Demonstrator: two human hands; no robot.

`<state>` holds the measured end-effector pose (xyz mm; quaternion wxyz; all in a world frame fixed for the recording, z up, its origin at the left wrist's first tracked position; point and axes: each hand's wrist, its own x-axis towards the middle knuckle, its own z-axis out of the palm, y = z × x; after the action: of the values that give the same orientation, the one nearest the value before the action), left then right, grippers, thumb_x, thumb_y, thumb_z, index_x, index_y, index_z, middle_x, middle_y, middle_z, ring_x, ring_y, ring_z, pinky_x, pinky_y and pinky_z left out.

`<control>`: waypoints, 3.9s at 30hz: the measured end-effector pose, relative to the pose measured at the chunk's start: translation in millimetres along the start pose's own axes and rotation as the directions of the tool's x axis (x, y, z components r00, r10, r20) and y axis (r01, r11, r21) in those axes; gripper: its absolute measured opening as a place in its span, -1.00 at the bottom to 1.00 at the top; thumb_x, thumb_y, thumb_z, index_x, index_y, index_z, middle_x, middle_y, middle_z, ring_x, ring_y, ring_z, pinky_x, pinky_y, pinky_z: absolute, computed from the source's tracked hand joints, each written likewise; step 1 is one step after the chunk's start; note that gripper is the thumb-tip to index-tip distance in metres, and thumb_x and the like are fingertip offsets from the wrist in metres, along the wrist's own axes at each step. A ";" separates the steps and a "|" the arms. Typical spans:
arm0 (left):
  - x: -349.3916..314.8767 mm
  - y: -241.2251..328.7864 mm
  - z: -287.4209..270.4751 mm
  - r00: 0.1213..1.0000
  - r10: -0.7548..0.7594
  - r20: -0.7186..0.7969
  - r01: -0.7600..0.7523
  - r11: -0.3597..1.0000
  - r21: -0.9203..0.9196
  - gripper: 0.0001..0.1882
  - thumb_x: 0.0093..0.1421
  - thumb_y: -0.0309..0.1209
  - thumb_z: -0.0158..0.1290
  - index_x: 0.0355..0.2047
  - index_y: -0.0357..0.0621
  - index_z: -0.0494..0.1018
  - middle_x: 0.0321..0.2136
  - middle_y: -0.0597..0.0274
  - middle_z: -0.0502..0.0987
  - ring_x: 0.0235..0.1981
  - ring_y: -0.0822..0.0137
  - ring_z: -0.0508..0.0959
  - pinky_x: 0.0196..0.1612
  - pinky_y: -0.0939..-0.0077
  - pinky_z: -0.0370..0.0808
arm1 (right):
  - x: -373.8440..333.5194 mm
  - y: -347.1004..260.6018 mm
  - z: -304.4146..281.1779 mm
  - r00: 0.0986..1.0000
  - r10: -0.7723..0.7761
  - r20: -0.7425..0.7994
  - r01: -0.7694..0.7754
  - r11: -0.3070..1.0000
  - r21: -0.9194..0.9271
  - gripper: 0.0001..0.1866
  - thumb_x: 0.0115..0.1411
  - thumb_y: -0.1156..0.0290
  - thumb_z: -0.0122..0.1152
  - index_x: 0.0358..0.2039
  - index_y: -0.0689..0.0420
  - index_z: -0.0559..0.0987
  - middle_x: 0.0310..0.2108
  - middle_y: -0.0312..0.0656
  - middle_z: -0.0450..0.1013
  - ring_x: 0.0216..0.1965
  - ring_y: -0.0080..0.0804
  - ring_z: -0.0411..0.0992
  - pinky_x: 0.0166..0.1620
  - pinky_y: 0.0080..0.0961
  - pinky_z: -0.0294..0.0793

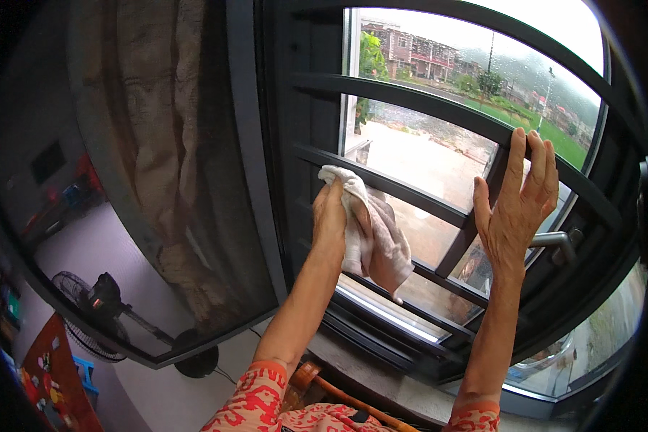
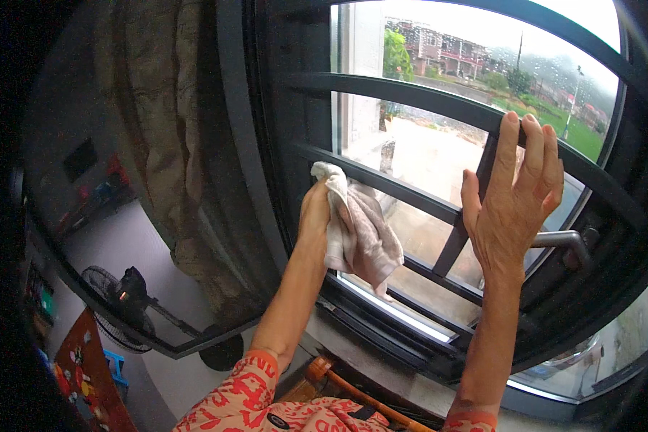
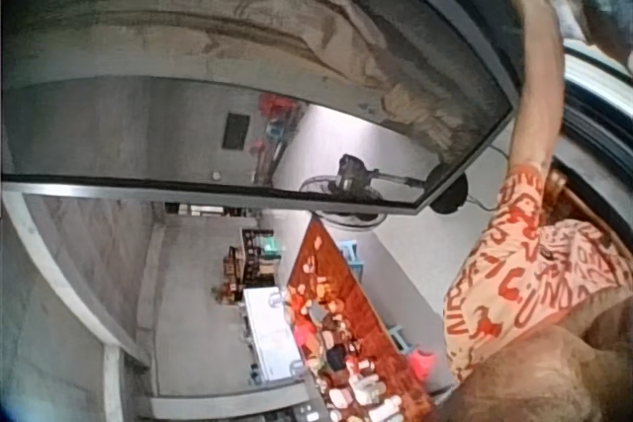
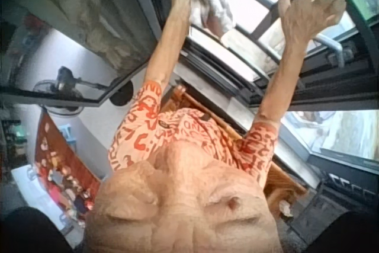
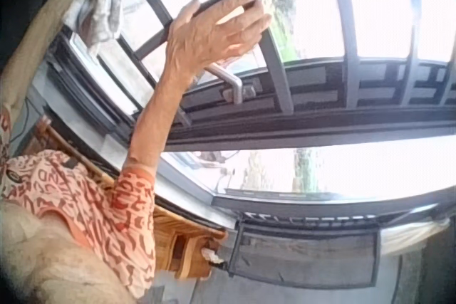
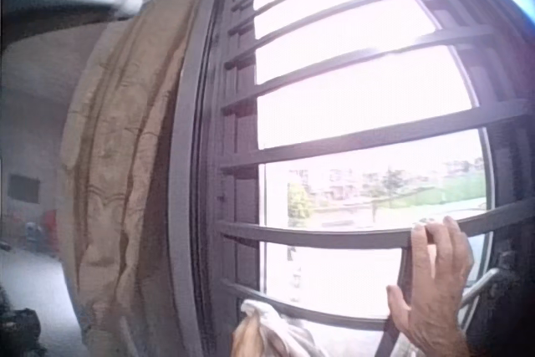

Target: The person wipes the metal frame and handle of a window using a white cloth. They systematically clean the vertical and horizontal bars of the frame, as well as the handle, while standing in front of the window.

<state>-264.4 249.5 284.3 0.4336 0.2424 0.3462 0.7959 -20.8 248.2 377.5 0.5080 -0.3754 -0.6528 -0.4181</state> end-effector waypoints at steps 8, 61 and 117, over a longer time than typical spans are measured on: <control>-38.1 -21.6 21.2 0.942 0.004 0.336 0.025 0.996 -0.081 -0.65 0.37 -0.13 -0.11 -0.15 -0.16 0.44 -0.34 0.22 0.51 -0.33 0.39 0.55 -0.27 0.51 0.54 | 0.2 1.5 -0.2 1.000 -0.015 0.011 0.015 1.000 -0.013 -0.01 -0.14 0.26 0.41 0.33 0.01 0.16 0.30 -0.17 0.04 0.37 -0.21 -0.10 0.31 -0.16 -0.14; -13.0 -10.1 -60.2 0.813 0.528 0.247 -0.268 -0.037 0.963 -0.72 0.19 -0.27 0.07 -0.21 -0.20 0.50 -0.28 0.00 0.41 -0.40 -0.03 0.60 -0.37 0.14 0.57 | -0.4 9.4 6.3 0.993 -0.110 -0.050 0.108 0.993 -0.040 -0.07 -0.07 0.30 0.36 0.34 -0.12 0.15 0.29 -0.27 0.06 0.36 -0.28 -0.11 0.28 -0.21 -0.12; 29.6 140.4 52.4 0.489 0.675 0.553 -0.583 -0.218 0.782 -0.66 0.22 -0.49 -0.04 0.03 -0.11 0.41 -0.07 -0.03 0.31 -0.17 -0.08 0.54 -0.10 0.13 0.55 | 6.4 2.7 -12.4 0.995 -0.024 0.095 0.029 0.998 -0.050 -0.01 -0.14 0.29 0.41 0.33 0.00 0.16 0.30 -0.16 0.05 0.36 -0.21 -0.11 0.29 -0.19 -0.18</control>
<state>-316.8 238.8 427.4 -0.2883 0.5536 0.5848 0.5181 -15.3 238.2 385.9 0.4612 -0.3990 -0.6700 -0.4232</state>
